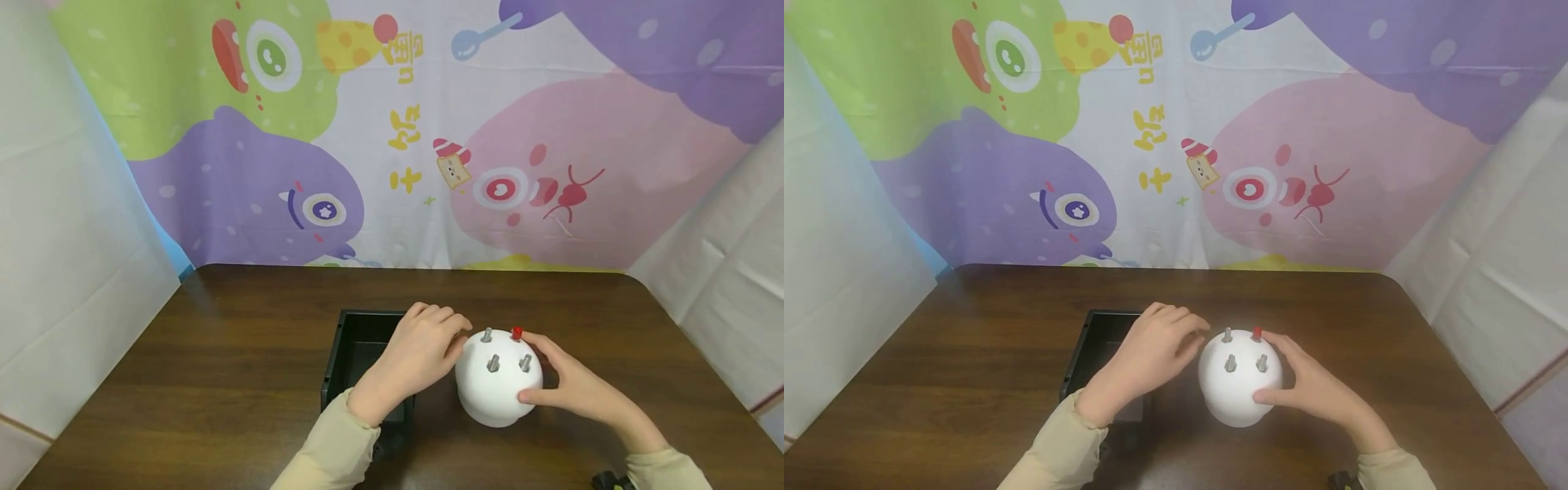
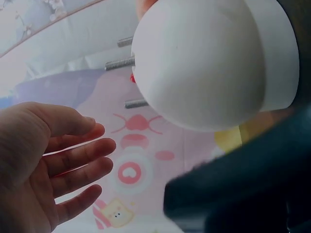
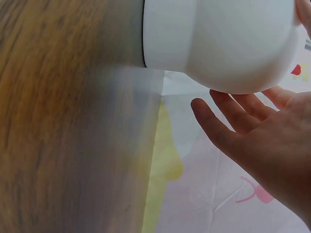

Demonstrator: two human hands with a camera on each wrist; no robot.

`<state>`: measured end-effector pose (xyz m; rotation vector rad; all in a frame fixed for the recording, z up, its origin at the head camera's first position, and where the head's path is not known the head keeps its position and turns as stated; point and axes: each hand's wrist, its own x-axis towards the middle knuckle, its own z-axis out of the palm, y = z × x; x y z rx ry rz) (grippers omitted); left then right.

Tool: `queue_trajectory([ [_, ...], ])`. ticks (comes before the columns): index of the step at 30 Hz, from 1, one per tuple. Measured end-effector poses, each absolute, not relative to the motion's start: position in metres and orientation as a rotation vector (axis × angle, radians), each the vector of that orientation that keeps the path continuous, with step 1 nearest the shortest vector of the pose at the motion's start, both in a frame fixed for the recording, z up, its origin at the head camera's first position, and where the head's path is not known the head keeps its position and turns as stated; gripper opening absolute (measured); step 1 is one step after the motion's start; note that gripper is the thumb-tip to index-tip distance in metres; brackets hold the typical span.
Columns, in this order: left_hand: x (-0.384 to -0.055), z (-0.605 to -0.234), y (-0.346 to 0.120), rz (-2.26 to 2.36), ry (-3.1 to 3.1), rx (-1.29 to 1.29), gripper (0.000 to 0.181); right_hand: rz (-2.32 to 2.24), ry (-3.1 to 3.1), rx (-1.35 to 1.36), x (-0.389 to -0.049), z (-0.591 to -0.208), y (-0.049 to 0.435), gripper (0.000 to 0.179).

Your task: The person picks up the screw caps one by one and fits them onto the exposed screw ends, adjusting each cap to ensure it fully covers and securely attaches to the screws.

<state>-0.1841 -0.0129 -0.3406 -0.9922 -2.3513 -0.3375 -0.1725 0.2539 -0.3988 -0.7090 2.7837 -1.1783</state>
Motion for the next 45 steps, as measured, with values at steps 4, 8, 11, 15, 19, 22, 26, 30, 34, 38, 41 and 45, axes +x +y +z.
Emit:
queue_trajectory([
  [4, -0.184, -0.339, -0.018, -0.354, -2.369, -0.978, 0.011, -1.177, 2.791, -0.705, -0.172, -0.399, 0.254, 0.081],
  [8, -0.186, -0.339, -0.023, -0.371, -2.375, -0.971, 0.011, -1.178, 2.788, -0.713, -0.172, -0.399, 0.253, 0.081],
  [11, -0.189, -0.338, -0.029, -0.39, -2.369, -0.953, 0.01, -1.17, 2.795, -0.708, -0.172, -0.398, 0.253, 0.081],
  [15, -0.191, -0.335, -0.037, -0.408, -2.368, -0.912, 0.01, -1.174, 2.798, -0.707, -0.172, -0.398, 0.253, 0.082],
  [19, -0.191, -0.332, -0.044, -0.395, -2.385, -0.887, 0.009, -1.176, 2.795, -0.708, -0.171, -0.398, 0.254, 0.082],
  [22, -0.192, -0.33, -0.05, -0.401, -2.402, -0.875, 0.008, -1.173, 2.795, -0.719, -0.171, -0.398, 0.254, 0.082],
  [26, -0.193, -0.328, -0.058, -0.461, -2.49, -0.851, 0.005, -1.194, 2.771, -0.738, -0.172, -0.396, 0.253, 0.081],
  [30, -0.195, -0.328, -0.067, -0.517, -2.624, -0.809, 0.002, -1.203, 2.749, -0.735, -0.171, -0.394, 0.253, 0.081],
  [34, -0.197, -0.33, -0.071, -0.529, -2.702, -0.794, 0.002, -1.194, 2.756, -0.74, -0.171, -0.393, 0.252, 0.081],
  [38, -0.199, -0.332, -0.072, -0.524, -2.742, -0.794, 0.004, -1.184, 2.769, -0.739, -0.171, -0.393, 0.252, 0.081],
  [41, -0.199, -0.334, -0.073, -0.491, -2.778, -0.775, 0.004, -1.192, 2.762, -0.737, -0.171, -0.393, 0.252, 0.081],
  [45, -0.201, -0.338, -0.072, -0.448, -2.829, -0.757, 0.004, -1.189, 2.764, -0.736, -0.17, -0.392, 0.251, 0.081],
])
